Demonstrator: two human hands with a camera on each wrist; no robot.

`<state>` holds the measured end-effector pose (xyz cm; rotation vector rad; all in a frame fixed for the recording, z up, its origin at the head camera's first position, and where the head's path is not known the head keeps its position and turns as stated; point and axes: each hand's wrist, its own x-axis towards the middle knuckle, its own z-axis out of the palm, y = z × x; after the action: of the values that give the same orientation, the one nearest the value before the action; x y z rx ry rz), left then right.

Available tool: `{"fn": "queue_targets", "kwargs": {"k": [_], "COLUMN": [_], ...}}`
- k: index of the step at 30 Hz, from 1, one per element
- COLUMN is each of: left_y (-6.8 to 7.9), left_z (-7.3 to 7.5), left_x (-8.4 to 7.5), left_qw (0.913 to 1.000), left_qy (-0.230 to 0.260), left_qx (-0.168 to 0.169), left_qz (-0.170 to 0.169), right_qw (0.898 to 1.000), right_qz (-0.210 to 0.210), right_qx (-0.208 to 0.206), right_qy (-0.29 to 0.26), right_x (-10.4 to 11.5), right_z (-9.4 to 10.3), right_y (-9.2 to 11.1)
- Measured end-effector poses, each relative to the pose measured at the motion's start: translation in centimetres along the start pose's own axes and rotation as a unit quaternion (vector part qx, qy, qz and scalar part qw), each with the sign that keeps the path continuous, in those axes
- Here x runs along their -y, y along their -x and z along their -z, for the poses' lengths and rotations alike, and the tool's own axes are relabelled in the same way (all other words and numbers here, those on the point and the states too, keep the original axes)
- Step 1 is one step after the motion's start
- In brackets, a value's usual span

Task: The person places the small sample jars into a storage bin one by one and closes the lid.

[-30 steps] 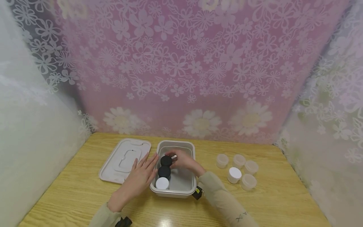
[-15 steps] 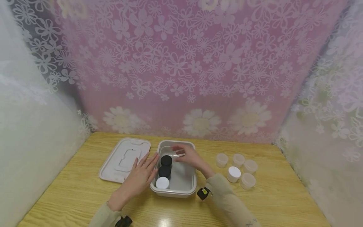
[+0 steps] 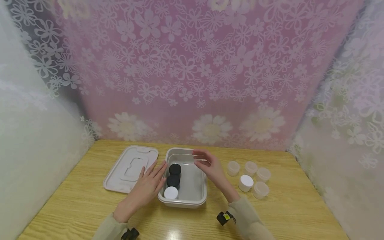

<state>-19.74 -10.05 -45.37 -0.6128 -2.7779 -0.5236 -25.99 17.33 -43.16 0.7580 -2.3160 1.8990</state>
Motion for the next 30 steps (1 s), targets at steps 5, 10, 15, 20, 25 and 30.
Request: {"fn": "queue_targets", "kwargs": {"k": [5,10,15,20,25,30], "left_y": [0.0,0.0,0.0,0.0,0.0,0.0], "left_z": [0.0,0.0,-0.1,0.0,-0.1,-0.2], "left_x": [0.0,0.0,0.0,-0.2,-0.1,-0.1], "left_qw": [1.0,1.0,1.0,1.0,1.0,1.0], "left_qy": [0.002,0.0,0.002,0.003,0.002,-0.001], "left_qx": [0.002,0.003,0.0,-0.004,-0.004,-0.003], "left_qz": [0.0,0.0,0.002,0.002,0.002,0.001], "right_qw": [0.997,0.993,0.99,0.985,0.974,0.962], "right_qz": [0.022,0.026,0.007,-0.01,-0.022,-0.03], "right_qx": [-0.068,-0.114,-0.124,-0.137,-0.148,-0.142], "right_qy": [-0.001,0.024,0.065,0.105,0.173,0.233], "right_x": [0.0,-0.2,-0.3,-0.7,-1.5,-1.6], "right_z": [1.1,3.3,5.8,8.2,10.2,11.4], "right_y": [1.4,3.0,5.0,7.0,8.5,9.7]}}
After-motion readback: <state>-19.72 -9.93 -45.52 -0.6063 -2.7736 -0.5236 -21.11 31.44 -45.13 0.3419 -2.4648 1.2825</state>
